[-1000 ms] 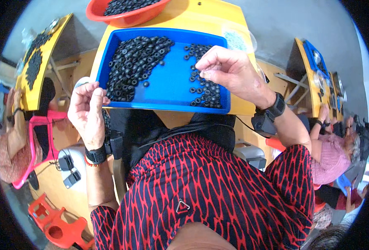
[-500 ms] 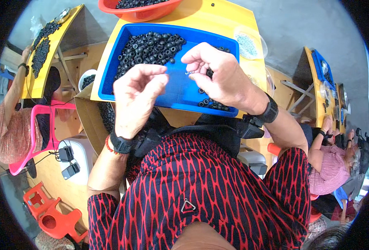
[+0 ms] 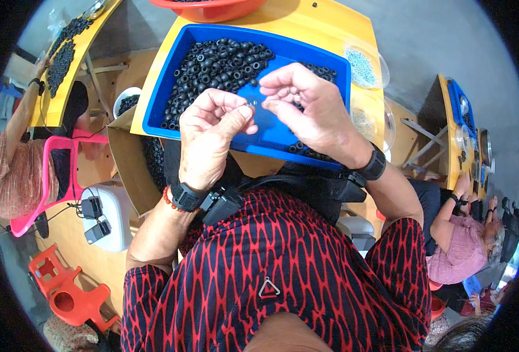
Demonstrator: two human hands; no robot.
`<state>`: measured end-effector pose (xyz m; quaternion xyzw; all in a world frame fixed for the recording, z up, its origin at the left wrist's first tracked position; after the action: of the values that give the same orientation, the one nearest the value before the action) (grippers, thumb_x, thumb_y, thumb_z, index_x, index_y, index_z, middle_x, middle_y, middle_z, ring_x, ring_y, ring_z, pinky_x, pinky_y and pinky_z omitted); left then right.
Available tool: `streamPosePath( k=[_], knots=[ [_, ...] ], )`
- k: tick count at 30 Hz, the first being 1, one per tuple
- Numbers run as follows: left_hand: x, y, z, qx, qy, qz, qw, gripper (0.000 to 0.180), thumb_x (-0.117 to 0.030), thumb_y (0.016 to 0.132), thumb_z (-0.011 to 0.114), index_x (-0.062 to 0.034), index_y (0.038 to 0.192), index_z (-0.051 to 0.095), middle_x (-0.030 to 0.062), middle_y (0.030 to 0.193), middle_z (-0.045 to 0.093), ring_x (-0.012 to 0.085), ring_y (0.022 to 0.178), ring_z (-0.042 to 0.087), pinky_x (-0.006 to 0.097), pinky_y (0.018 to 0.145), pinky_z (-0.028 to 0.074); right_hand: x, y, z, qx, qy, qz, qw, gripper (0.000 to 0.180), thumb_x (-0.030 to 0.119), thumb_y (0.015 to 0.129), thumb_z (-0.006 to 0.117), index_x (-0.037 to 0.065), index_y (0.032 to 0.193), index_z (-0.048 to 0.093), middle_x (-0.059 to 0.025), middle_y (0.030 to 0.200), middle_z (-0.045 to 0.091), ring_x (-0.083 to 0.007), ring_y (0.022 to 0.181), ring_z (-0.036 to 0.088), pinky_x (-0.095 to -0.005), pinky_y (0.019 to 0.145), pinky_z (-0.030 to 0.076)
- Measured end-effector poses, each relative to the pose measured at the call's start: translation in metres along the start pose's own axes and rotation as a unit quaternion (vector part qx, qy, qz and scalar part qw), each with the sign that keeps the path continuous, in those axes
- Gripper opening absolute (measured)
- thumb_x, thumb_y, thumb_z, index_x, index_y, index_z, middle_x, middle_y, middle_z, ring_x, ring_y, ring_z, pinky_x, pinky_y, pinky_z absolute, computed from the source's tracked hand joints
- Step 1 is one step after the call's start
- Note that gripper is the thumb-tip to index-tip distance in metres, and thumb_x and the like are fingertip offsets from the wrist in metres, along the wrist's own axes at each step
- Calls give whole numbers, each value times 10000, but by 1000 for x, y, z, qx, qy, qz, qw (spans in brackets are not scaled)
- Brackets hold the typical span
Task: Assembling small black plastic rings with white pins in a manufacturing environment.
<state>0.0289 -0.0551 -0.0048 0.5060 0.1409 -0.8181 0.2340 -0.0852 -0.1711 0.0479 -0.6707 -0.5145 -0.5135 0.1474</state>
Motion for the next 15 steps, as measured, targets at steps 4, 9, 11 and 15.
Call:
streamPosePath(
  k=[4, 9, 11, 15],
  knots=[
    [-1, -1, -1, -5, 18, 25, 1000, 94, -10, 887, 674, 3, 951, 607, 95, 875, 670, 162, 739, 665, 292, 684, 578, -7, -1, 5, 12, 87, 86, 992, 156, 10, 869, 658, -16, 1022, 636, -66, 893, 691, -95, 819, 654, -243, 705, 531],
    [-2, -3, -1, 7, 6, 33, 999, 104, -6, 880, 678, 3, 956, 608, 97, 888, 673, 171, 747, 667, 298, 697, 573, -7, 3, 14, 48, 129, 90, 986, 104, 0, 890, 639, -16, 993, 634, -57, 855, 692, -91, 784, 663, -241, 675, 533],
    [-4, -3, -4, 5, 13, 26, 1000, 108, -2, 878, 679, 3, 960, 609, 98, 897, 676, 169, 753, 665, 296, 703, 567, -9, 2, 15, 43, 141, 85, 985, 89, 3, 894, 635, -15, 981, 628, -57, 850, 687, -94, 773, 664, -241, 667, 534],
    [-53, 13, -37, -50, 195, 166, 965, 122, -17, 894, 659, 12, 1007, 626, 92, 915, 686, 127, 751, 631, 261, 711, 519, -19, -8, 5, 2, 138, 105, 985, 51, 5, 903, 627, -2, 953, 615, -54, 830, 670, -105, 740, 663, -240, 651, 534]
  ],
)
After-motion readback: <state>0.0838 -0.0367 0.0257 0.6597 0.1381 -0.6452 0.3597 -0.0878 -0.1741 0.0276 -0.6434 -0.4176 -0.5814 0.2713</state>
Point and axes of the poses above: each hand's wrist, its own y-axis towards the middle knuckle, its own z-axis out of the palm, x = y × z, the point moved 5 cm from there along y, towards the middle knuckle
